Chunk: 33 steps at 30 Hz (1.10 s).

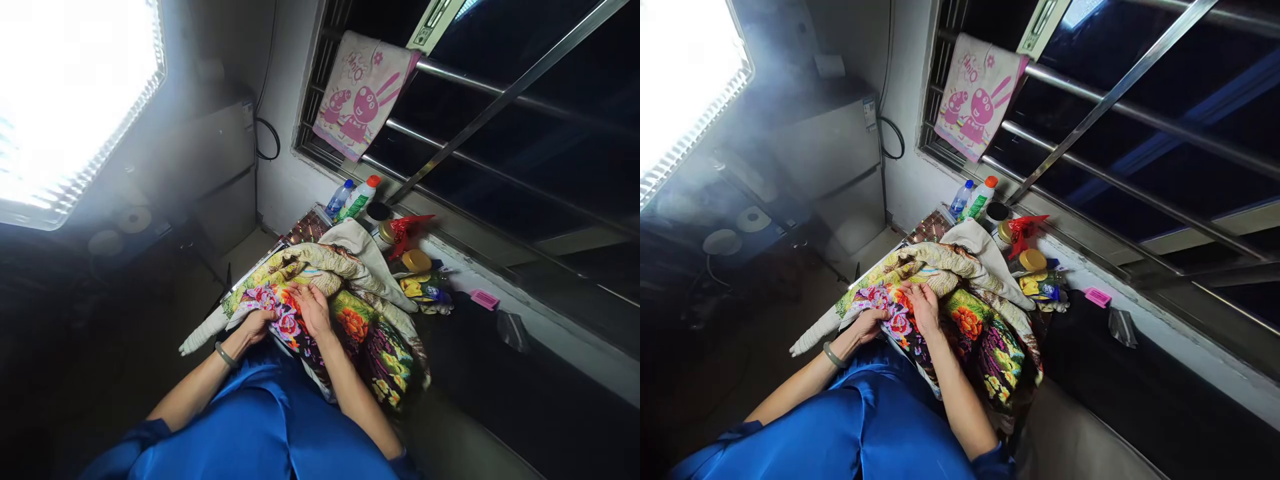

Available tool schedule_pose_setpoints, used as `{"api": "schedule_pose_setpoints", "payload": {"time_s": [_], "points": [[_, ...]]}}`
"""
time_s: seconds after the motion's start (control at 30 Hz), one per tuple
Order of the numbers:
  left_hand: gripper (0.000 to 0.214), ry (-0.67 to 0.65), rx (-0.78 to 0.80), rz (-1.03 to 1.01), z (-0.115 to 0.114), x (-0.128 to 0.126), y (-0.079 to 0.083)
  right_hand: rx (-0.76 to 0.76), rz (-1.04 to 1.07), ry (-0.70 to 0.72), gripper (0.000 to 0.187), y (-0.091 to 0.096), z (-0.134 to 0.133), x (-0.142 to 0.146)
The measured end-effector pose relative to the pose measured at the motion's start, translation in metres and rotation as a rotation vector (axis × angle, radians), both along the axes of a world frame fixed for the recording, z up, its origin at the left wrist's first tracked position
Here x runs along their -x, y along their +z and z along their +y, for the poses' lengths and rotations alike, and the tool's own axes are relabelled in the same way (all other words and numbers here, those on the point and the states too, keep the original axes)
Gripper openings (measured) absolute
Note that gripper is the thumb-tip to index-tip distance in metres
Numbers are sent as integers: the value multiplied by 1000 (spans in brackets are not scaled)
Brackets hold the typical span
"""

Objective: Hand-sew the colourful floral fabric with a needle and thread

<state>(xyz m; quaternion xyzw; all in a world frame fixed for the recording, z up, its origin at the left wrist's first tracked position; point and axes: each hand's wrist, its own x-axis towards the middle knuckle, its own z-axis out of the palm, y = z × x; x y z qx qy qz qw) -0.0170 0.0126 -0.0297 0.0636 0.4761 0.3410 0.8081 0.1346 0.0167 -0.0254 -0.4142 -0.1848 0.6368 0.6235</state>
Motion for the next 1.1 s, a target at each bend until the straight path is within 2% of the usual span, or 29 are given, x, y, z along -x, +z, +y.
{"api": "schedule_pose_setpoints", "payload": {"time_s": [0.2,0.43,0.63,0.93,1.1], "points": [[29,-128,-122,-93,-4,8,4,-36,7,-13,31,8,-1,-3],[44,-103,-187,-112,-7,1,20,-40,-27,-17,34,13,-2,0],[42,-86,-95,-78,-9,1,14,-25,-79,-32,33,15,-2,0],[40,-123,-101,-18,-8,2,6,-23,-59,-17,40,25,-1,3],[37,-125,-91,-15,-8,2,5,-19,-85,-8,37,25,-1,2]]}}
